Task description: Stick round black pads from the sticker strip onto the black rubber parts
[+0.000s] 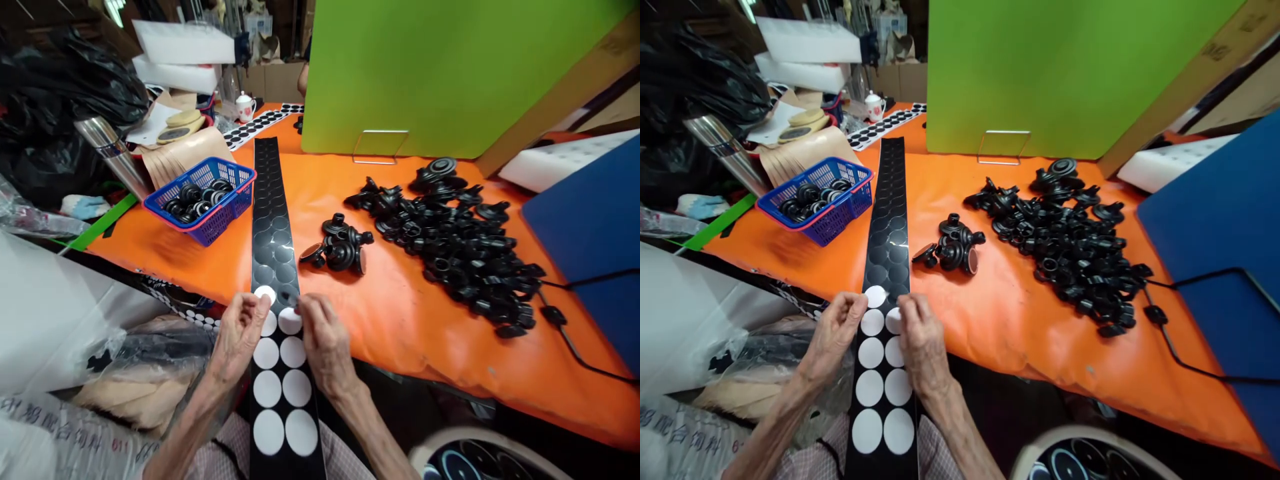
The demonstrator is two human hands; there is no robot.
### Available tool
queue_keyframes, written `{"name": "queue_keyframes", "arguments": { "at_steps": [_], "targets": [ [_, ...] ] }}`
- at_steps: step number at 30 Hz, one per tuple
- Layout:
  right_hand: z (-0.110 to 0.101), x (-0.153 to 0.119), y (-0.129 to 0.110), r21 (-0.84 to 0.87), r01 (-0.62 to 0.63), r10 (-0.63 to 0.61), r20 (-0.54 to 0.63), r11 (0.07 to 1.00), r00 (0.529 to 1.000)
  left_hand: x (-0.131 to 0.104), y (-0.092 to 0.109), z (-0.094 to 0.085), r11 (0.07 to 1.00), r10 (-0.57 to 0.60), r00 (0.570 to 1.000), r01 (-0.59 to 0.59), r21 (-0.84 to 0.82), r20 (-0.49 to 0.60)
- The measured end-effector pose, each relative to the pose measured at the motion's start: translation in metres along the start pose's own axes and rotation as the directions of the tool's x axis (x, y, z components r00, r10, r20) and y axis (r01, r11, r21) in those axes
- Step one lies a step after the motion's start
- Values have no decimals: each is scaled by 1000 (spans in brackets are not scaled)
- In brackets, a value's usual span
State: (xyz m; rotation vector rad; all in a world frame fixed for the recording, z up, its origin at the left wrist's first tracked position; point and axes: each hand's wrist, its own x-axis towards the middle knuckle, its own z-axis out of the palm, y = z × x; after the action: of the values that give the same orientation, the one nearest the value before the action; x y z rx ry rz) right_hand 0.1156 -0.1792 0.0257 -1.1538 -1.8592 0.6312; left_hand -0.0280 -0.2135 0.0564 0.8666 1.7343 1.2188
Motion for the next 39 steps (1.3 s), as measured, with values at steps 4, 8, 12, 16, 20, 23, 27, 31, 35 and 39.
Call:
{"name": "queue_keyframes", "arguments": {
  "at_steps": [4,8,12,16,20,23,27,31,35,39],
  "targets": [
    [-3,-11,-10,218,-68,59,46,974,997,9,19,14,965,-99,945,168,-200,313],
    [-16,-3,-7,543,-377,433,28,750,901,16,37,30,993,-60,898,96,-63,435],
    [-31,9,1,635,-385,566,-101,670,818,43,69,61,916,237,897,-334,221,374],
    [-48,8,8,616,-394,589,-144,682,795,114,93,114,891,364,871,-428,149,329],
    [-64,-13,16,539,-456,565,-45,708,824,179,91,158,937,286,861,-343,64,421],
    [-71,-30,22,490,-486,570,-25,723,822,197,86,164,974,201,869,-228,4,453],
    [-74,-41,24,470,-548,599,49,692,799,188,95,133,990,100,886,-44,-132,452],
    [-70,-36,22,411,-465,502,21,784,865,149,103,88,952,-16,872,162,-259,489],
    [-68,-31,13,394,-359,393,-6,846,920,91,83,53,845,-99,809,376,-380,580],
    [-72,-29,-1,478,-417,478,-6,773,879,38,48,37,857,-109,782,386,-340,613]
  ]
}}
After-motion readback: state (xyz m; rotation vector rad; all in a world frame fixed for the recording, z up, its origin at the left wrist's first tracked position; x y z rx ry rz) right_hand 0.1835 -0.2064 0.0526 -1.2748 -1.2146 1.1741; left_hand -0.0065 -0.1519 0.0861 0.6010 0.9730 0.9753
